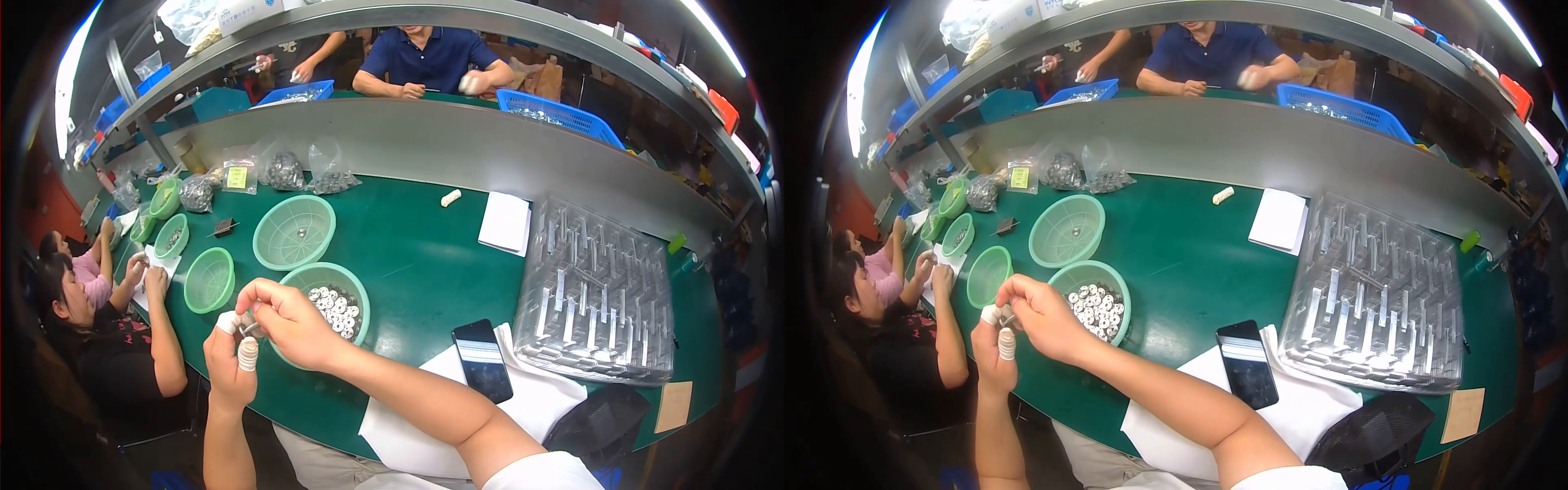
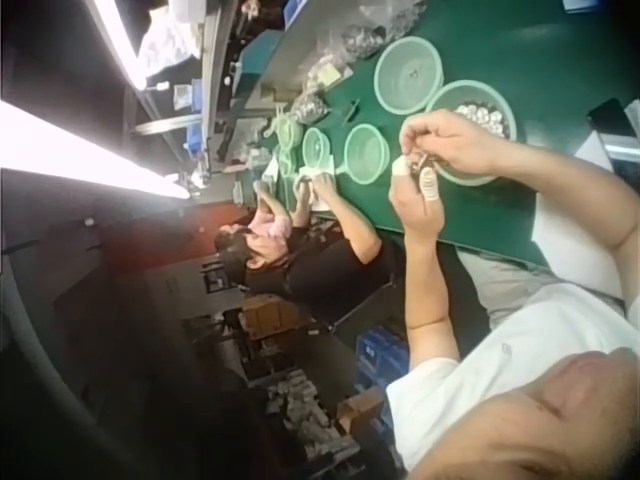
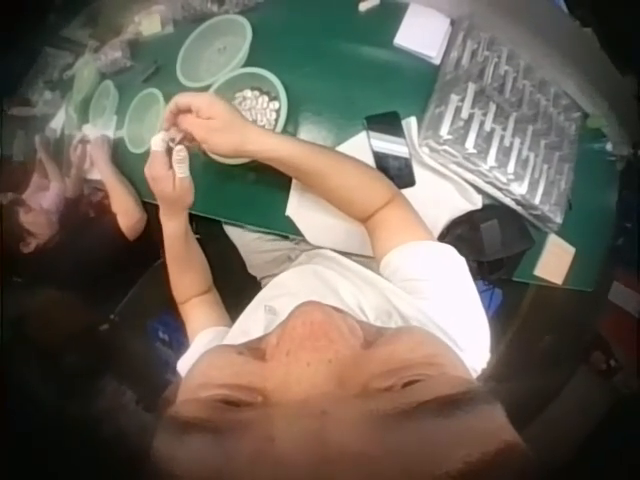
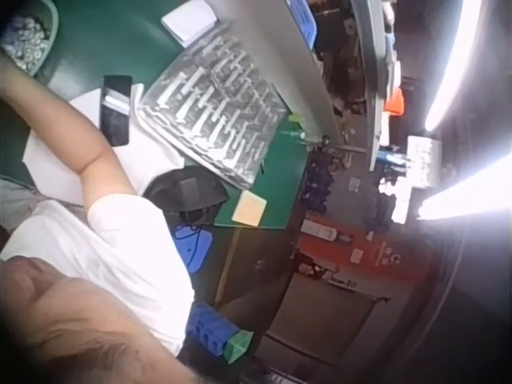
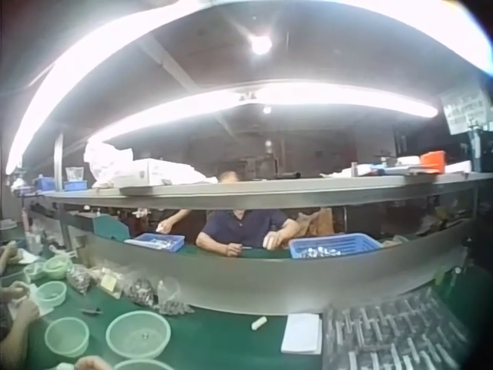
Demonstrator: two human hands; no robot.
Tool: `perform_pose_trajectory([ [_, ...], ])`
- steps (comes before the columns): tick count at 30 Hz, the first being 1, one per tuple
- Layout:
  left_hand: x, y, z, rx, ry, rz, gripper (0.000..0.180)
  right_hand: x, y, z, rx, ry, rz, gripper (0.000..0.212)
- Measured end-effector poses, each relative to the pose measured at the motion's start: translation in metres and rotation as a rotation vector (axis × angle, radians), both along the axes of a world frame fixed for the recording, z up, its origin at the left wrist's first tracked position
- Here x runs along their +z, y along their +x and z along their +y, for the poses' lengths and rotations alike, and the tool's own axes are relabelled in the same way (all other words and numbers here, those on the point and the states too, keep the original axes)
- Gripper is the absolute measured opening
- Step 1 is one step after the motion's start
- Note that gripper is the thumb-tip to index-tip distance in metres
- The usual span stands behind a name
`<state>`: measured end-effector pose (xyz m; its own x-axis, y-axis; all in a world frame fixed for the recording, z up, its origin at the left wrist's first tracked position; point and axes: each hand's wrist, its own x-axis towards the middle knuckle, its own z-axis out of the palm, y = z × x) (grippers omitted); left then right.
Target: Assembling small metal pins into plastic bases at a factory assembly line.
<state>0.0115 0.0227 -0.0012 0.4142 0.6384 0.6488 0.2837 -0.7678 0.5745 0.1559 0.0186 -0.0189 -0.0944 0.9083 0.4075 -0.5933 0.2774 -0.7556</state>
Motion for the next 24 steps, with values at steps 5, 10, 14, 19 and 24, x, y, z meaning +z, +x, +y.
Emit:
perform_pose_trajectory([
  [5, 0.002, -0.011, 0.008, 0.068, 0.306, 0.233, 0.038, 0.007, 0.008, -0.004, -0.004, -0.016, -0.173, 0.017],
  [10, -0.007, -0.005, -0.003, 0.031, 0.005, 0.055, 0.042, 0.008, 0.004, -0.01, -0.043, 0.012, -0.107, 0.017],
  [14, -0.006, -0.001, -0.009, -0.128, -0.499, -0.235, 0.046, 0.013, 0.01, -0.015, -0.176, 0.109, -0.258, 0.016],
  [19, -0.002, -0.012, -0.008, -0.189, -0.621, -0.26, 0.045, 0.014, 0.011, -0.013, -0.236, 0.221, -0.32, 0.016],
  [24, 0.012, 0.001, -0.005, -0.011, -0.04, 0.032, 0.042, 0.005, 0.01, -0.004, -0.115, 0.092, -0.126, 0.013],
])
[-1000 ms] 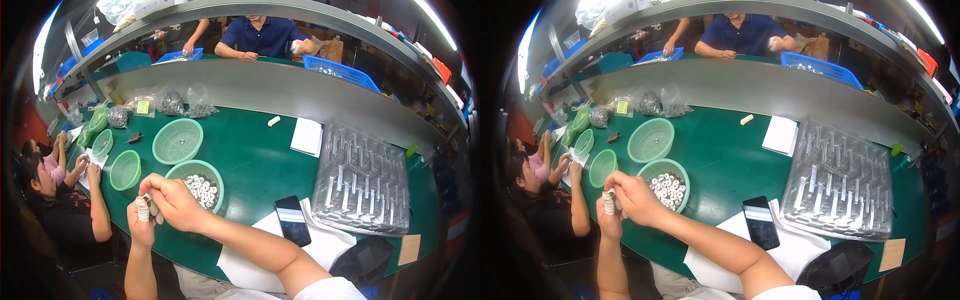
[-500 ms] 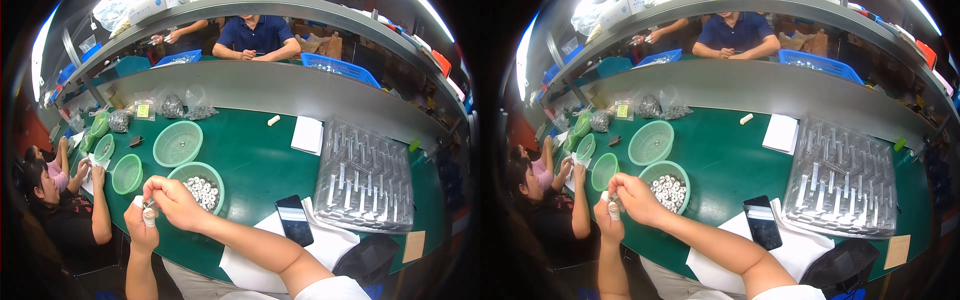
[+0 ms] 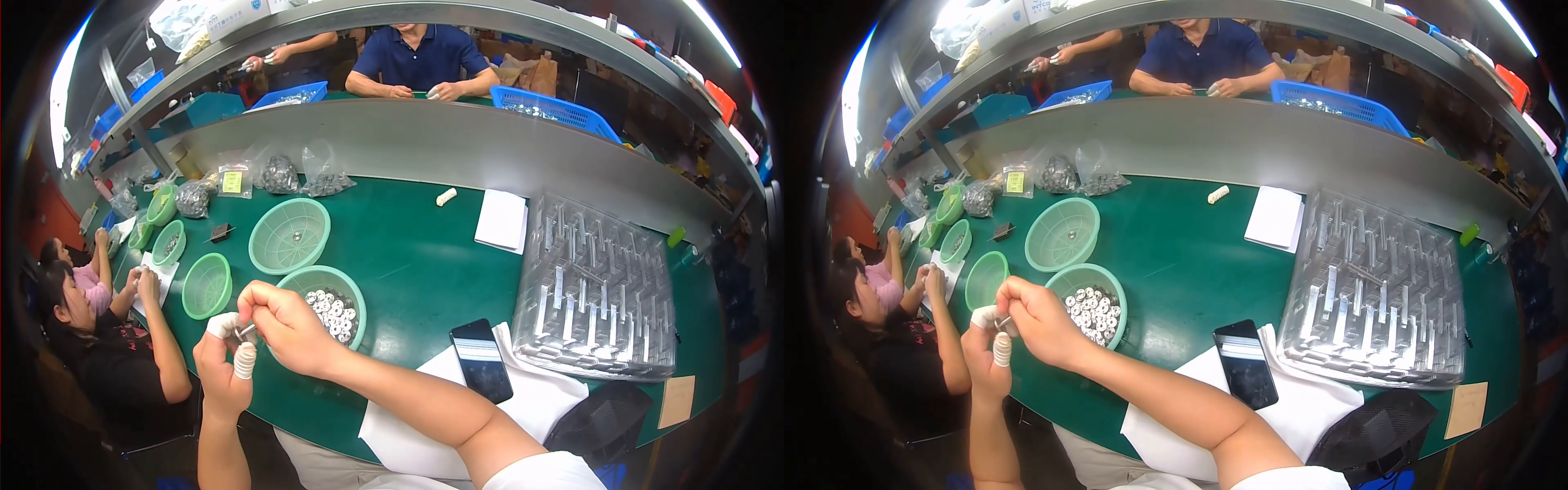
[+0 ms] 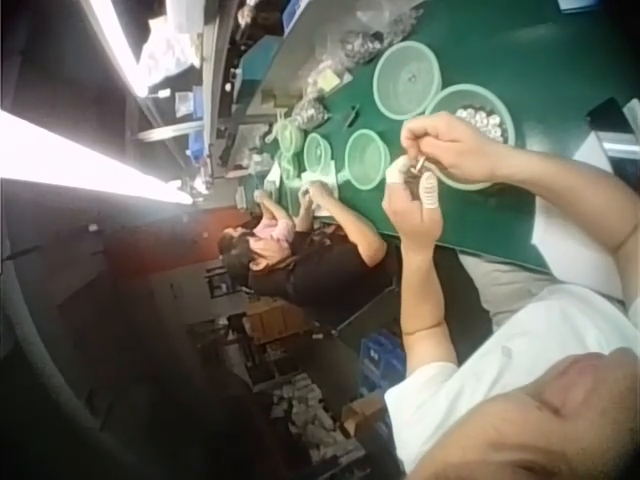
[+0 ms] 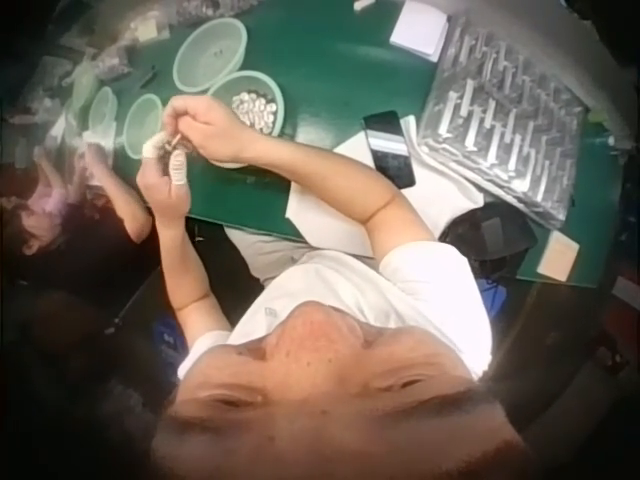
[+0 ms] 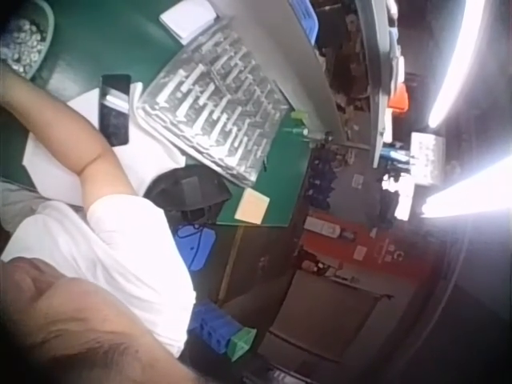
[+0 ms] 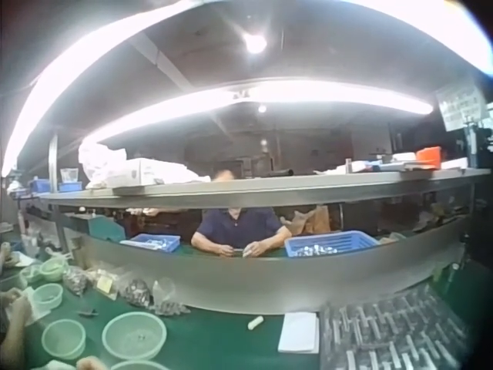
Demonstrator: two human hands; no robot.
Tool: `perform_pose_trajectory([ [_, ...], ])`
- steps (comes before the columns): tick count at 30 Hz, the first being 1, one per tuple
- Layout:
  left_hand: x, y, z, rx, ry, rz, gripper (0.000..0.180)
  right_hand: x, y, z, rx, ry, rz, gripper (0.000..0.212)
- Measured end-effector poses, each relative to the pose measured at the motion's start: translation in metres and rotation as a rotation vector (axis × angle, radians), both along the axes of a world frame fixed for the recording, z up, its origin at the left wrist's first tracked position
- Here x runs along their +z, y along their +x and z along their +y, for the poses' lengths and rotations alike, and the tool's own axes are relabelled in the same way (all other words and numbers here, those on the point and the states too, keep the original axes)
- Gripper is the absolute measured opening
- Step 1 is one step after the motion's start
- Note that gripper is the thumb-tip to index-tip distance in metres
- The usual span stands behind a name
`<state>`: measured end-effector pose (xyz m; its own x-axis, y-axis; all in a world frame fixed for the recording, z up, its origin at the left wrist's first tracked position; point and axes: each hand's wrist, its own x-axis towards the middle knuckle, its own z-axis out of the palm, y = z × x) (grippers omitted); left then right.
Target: Assembling small metal pins into plastic bases at a factory assembly line.
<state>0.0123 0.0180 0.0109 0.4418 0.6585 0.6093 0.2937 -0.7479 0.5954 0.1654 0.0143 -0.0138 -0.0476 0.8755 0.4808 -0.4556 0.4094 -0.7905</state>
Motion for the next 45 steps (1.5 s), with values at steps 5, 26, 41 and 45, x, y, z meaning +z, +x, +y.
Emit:
perform_pose_trajectory([
  [5, 0.014, -0.008, 0.004, 0.113, 0.316, 0.286, 0.034, 0.004, 0.001, 0.001, 0.031, -0.078, 0.046, 0.013],
  [26, 0.018, 0.003, -0.005, -0.097, -0.133, 0.044, 0.024, 0.021, 0.012, -0.014, 0.144, -0.205, 0.189, 0.014],
  [41, 0.012, -0.011, -0.013, 0.06, 0.092, 0.085, 0.028, 0.0, -0.003, 0.0, 0.57, -0.422, 0.486, 0.011],
  [45, 0.012, -0.014, -0.01, 0.116, 0.182, 0.073, 0.032, -0.003, -0.005, 0.003, 0.573, -0.433, 0.483, 0.009],
])
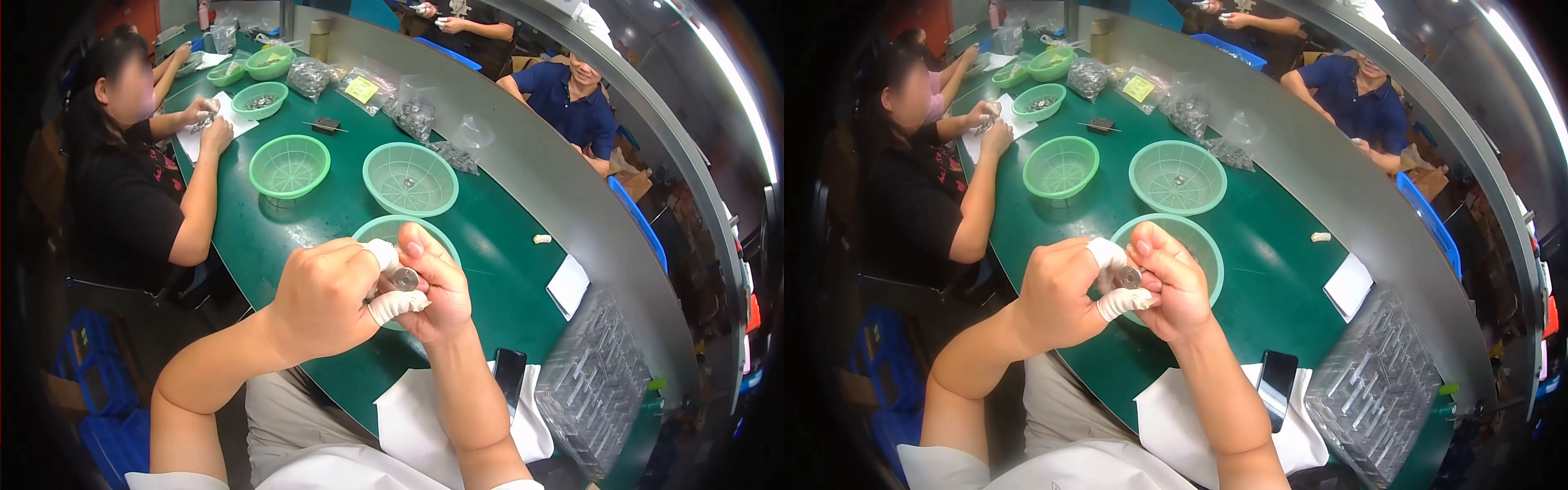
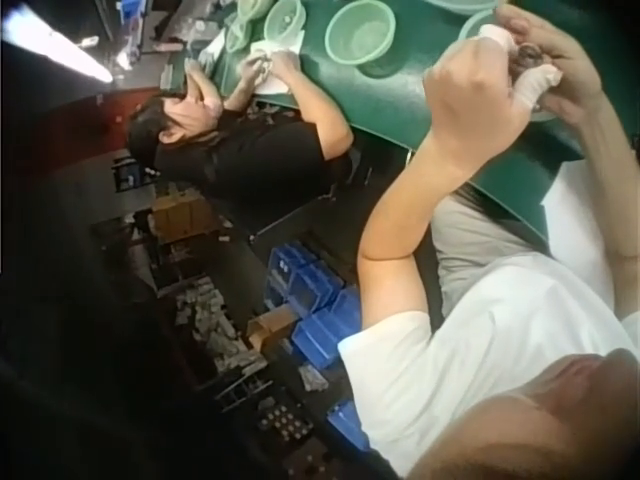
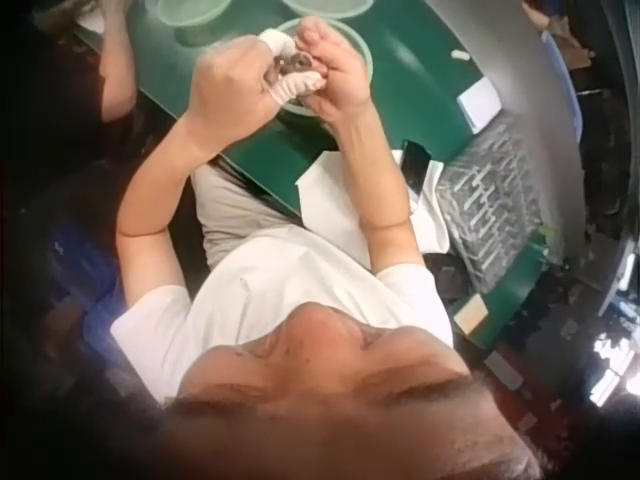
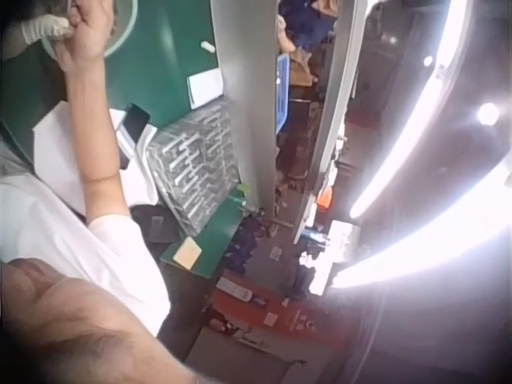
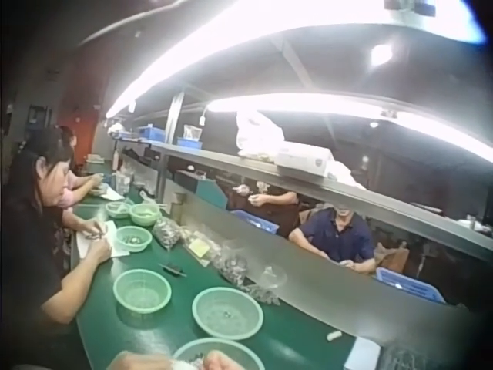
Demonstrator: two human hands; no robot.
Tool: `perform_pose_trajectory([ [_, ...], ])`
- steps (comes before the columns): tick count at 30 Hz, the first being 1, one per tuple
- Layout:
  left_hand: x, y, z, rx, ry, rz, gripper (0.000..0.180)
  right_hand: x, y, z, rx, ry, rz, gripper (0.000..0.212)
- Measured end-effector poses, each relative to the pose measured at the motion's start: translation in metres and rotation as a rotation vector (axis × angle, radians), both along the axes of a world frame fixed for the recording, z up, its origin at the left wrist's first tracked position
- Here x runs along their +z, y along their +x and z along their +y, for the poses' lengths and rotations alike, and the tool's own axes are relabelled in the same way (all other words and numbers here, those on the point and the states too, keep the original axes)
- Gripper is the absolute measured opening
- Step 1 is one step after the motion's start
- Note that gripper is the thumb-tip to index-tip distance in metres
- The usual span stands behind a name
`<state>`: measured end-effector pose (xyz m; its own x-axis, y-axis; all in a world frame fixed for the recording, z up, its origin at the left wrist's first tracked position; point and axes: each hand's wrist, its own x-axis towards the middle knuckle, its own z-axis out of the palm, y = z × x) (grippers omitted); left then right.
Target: Assembling small metal pins into plastic bases at a factory assembly line.
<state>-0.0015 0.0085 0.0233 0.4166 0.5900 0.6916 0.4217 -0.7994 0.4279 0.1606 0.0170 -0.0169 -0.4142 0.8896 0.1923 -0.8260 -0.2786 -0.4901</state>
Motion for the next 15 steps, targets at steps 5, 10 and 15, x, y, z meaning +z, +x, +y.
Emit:
perform_pose_trajectory([
  [5, 0.01, -0.006, 0.0, 0.028, 0.196, 0.104, 0.032, 0.007, -0.001, -0.005, -0.148, -0.043, -0.31, 0.005],
  [10, 0.008, -0.033, -0.001, 0.025, 0.134, 0.448, 0.025, 0.01, -0.013, -0.021, -0.252, 0.197, -0.704, 0.019],
  [15, 0.027, -0.053, -0.015, -0.046, 0.113, 0.44, 0.026, 0.029, 0.002, -0.033, 0.015, 0.488, -1.091, 0.031],
])
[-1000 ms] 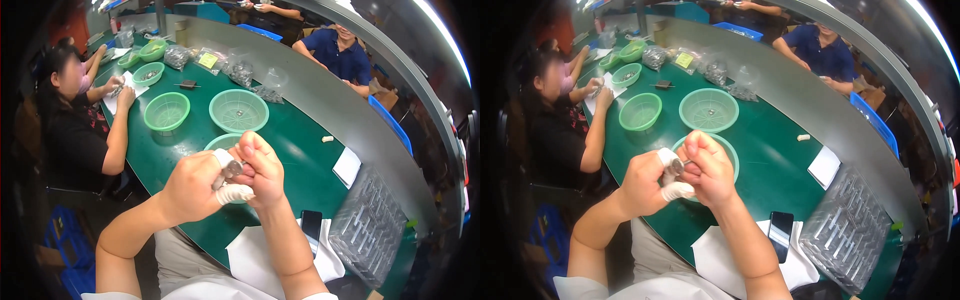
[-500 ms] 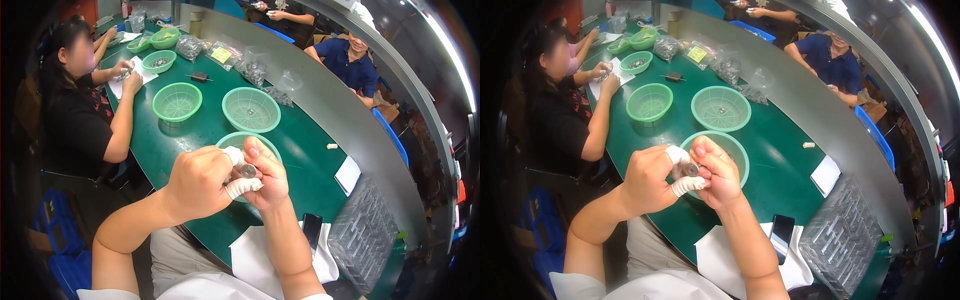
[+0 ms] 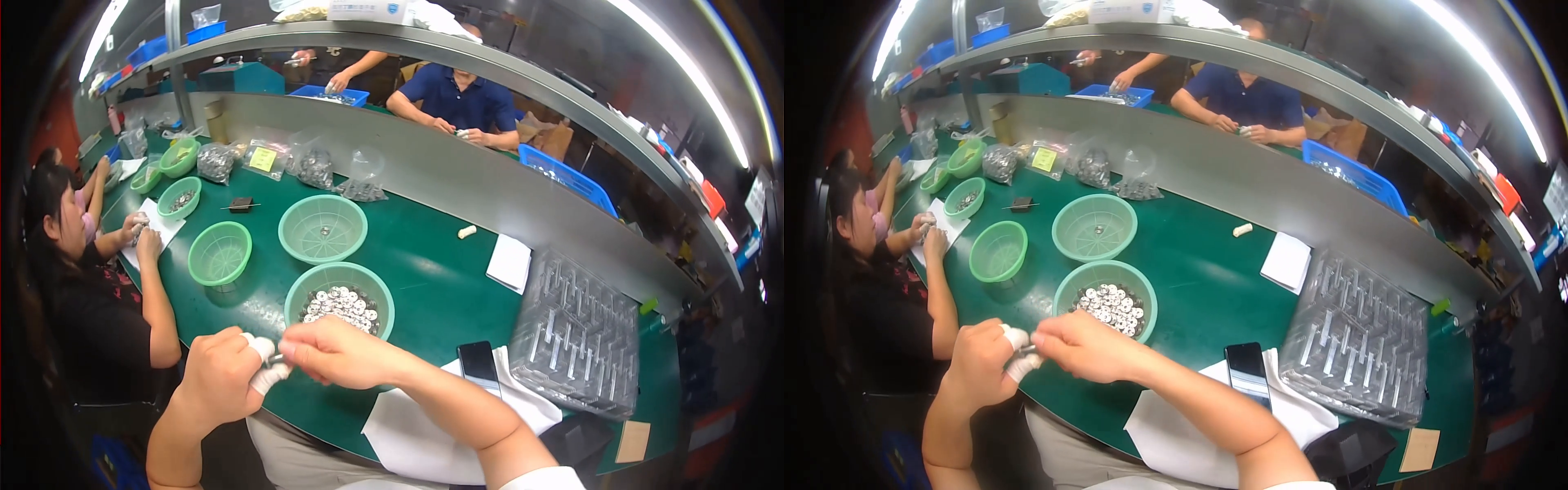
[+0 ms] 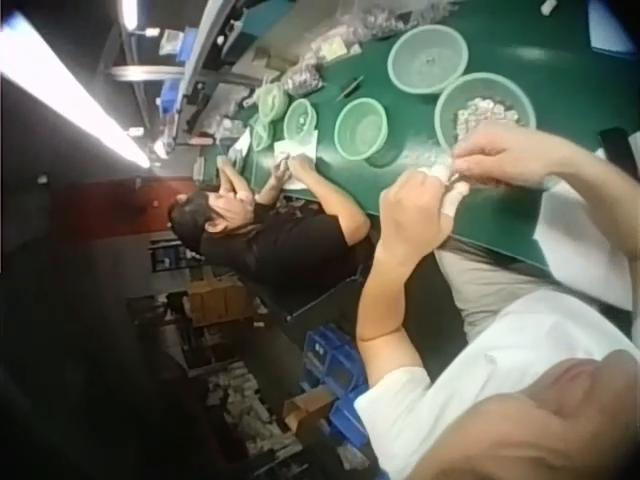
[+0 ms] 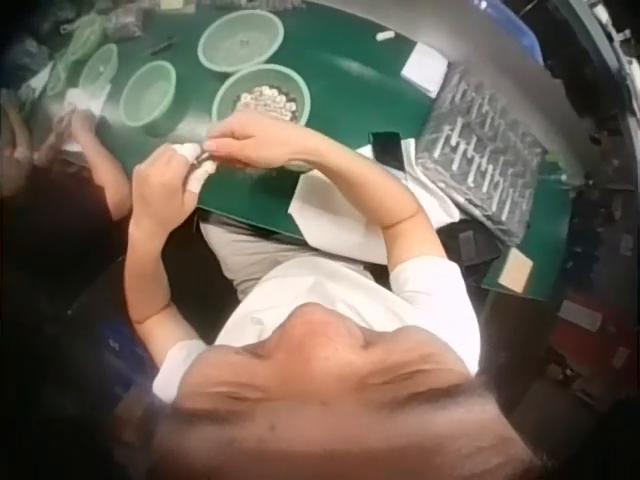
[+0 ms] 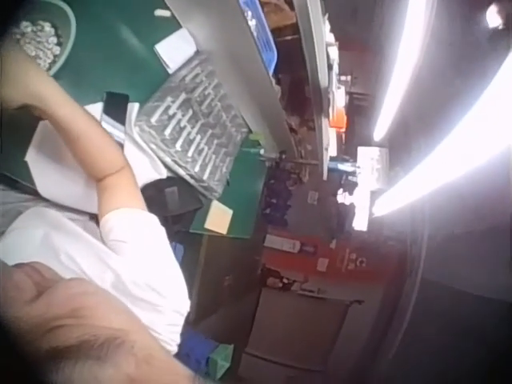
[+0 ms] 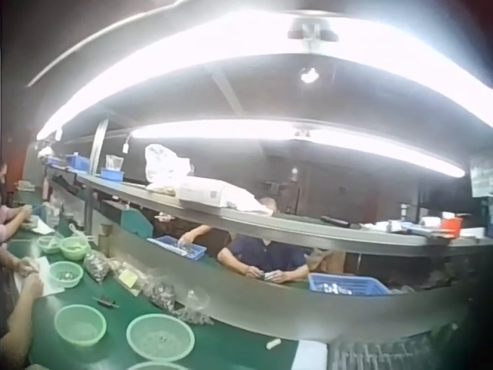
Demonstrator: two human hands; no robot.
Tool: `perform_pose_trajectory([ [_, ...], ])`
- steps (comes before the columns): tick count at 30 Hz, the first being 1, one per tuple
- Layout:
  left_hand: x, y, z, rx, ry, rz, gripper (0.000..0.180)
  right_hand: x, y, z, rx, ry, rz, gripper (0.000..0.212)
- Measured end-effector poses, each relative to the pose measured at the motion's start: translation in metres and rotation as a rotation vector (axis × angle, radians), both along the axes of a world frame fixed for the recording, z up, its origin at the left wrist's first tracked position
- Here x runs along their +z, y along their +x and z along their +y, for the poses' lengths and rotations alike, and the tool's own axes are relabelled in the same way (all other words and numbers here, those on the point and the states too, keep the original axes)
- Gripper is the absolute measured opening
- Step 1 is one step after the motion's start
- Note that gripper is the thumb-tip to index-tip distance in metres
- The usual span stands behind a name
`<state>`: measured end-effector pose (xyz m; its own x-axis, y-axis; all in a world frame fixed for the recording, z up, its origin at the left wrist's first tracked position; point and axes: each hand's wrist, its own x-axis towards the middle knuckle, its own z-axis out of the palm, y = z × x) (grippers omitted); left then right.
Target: Assembling small metal pins into plastic bases at a factory assembly line.
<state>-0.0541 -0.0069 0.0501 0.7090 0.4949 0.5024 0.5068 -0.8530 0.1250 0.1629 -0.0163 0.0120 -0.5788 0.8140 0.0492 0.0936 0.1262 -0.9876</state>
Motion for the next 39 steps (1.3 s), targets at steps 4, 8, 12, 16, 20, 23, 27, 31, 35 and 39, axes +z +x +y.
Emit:
perform_pose_trajectory([
  [4, 0.009, -0.004, -0.018, -0.131, -0.073, 0.31, 0.027, 0.008, 0.003, -0.02, 0.187, -0.191, -0.159, 0.036],
  [8, 0.01, -0.001, -0.033, -0.123, -0.133, 0.438, 0.022, 0.008, 0.002, -0.041, 0.211, -0.288, -0.151, 0.034],
  [12, 0.006, -0.002, -0.038, -0.216, -0.13, 0.456, 0.021, 0.002, 0.0, -0.056, 0.211, -0.192, -0.174, 0.034],
  [16, 0.001, -0.002, -0.05, -0.2, -0.181, 0.585, 0.019, 0.003, -0.006, -0.073, 0.217, -0.133, -0.365, 0.035],
  [20, -0.013, -0.005, -0.064, -0.317, -0.296, 0.557, 0.014, 0.013, -0.002, -0.09, 0.276, -0.179, -0.355, 0.037],
  [23, -0.013, -0.007, -0.078, -0.377, -0.317, 0.523, 0.02, 0.038, 0.002, -0.106, 0.309, -0.109, -0.474, 0.032],
  [27, 0.015, -0.008, -0.095, -0.379, -0.539, 0.482, 0.016, 0.067, -0.004, -0.13, 0.232, 0.252, -0.528, 0.02],
  [31, 0.002, -0.026, -0.072, -0.497, -0.751, 0.502, 0.016, 0.077, -0.008, -0.138, 0.164, 0.221, -0.528, 0.018],
  [35, -0.001, -0.102, -0.044, 0.064, -0.882, 0.601, 0.029, 0.08, 0.056, -0.14, -0.06, 0.234, -0.893, 0.024],
  [39, -0.041, -0.104, -0.016, 0.085, -1.157, 0.139, 0.037, 0.042, 0.06, -0.142, -0.063, -0.007, -0.813, 0.03],
])
